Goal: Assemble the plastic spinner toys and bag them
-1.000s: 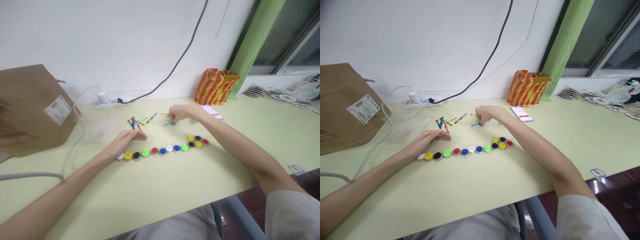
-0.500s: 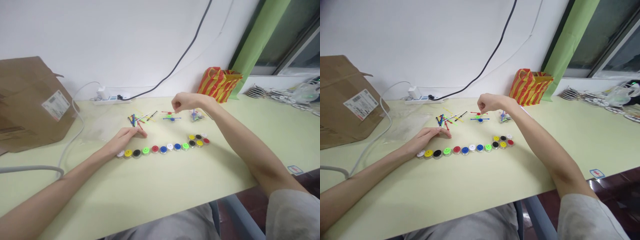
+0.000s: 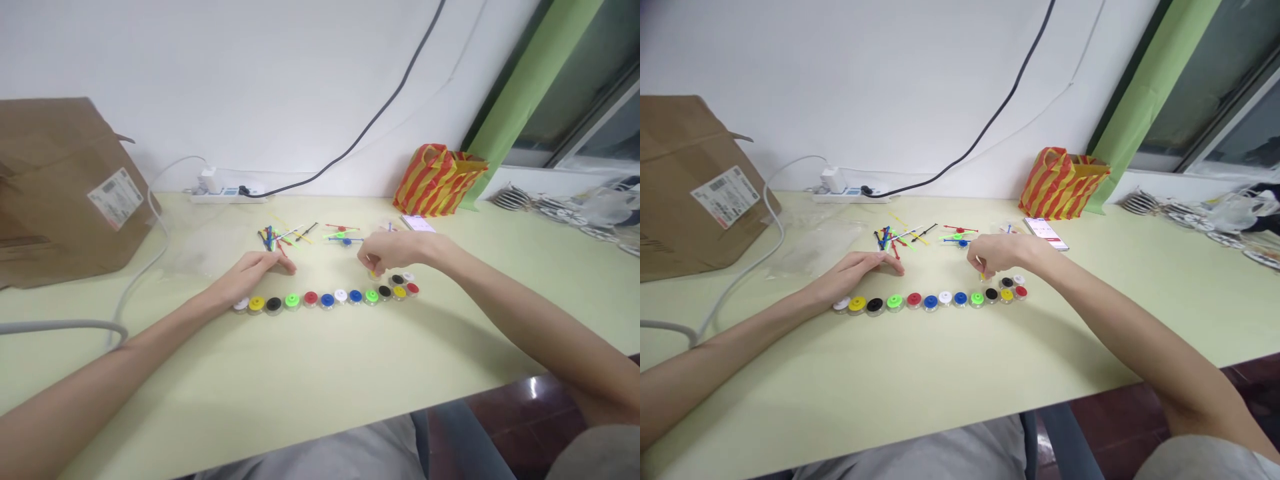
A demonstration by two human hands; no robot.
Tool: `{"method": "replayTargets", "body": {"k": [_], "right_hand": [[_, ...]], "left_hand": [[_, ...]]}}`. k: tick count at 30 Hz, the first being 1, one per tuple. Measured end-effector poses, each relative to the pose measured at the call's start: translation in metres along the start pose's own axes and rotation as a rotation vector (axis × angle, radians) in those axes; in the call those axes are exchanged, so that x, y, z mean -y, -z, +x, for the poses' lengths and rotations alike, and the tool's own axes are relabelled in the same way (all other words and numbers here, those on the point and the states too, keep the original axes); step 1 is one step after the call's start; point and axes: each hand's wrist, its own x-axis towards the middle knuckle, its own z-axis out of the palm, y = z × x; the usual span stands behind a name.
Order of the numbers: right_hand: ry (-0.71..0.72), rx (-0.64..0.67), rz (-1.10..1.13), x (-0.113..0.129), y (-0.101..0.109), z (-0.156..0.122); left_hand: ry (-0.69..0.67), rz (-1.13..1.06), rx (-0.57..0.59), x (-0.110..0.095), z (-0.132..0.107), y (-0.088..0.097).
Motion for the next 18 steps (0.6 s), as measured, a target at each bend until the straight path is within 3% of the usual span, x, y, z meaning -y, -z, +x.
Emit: {"method": "replayTargets", "body": {"k": [4, 7, 10, 13, 18], "right_hand": [[0.137, -0.099, -0.005, 0.016, 0.003, 0.034], [0.332, -0.196, 0.013, 0.047, 0.003, 0.067], [0.417, -0.284, 0.006, 0.074, 0.003, 0.096], [0.406, -0.237, -0.050, 0.090, 0.007, 0.113], [0.316, -0.047, -0.055, 0.097, 0.023, 0.125]], "left_hand": [[0.003, -0.028, -0.024, 0.003, 0.000, -0.002], [-0.024, -0.026, -0.072, 0.005, 0.002, -0.003], [-0.087, 0.014, -0.093, 0.006, 0.004, -0.003], [-0.124, 0.013, -0.064, 0.005, 0.004, -0.003], [-0.115, 0.002, -0.044, 0.004, 0.002, -0.003]]}}
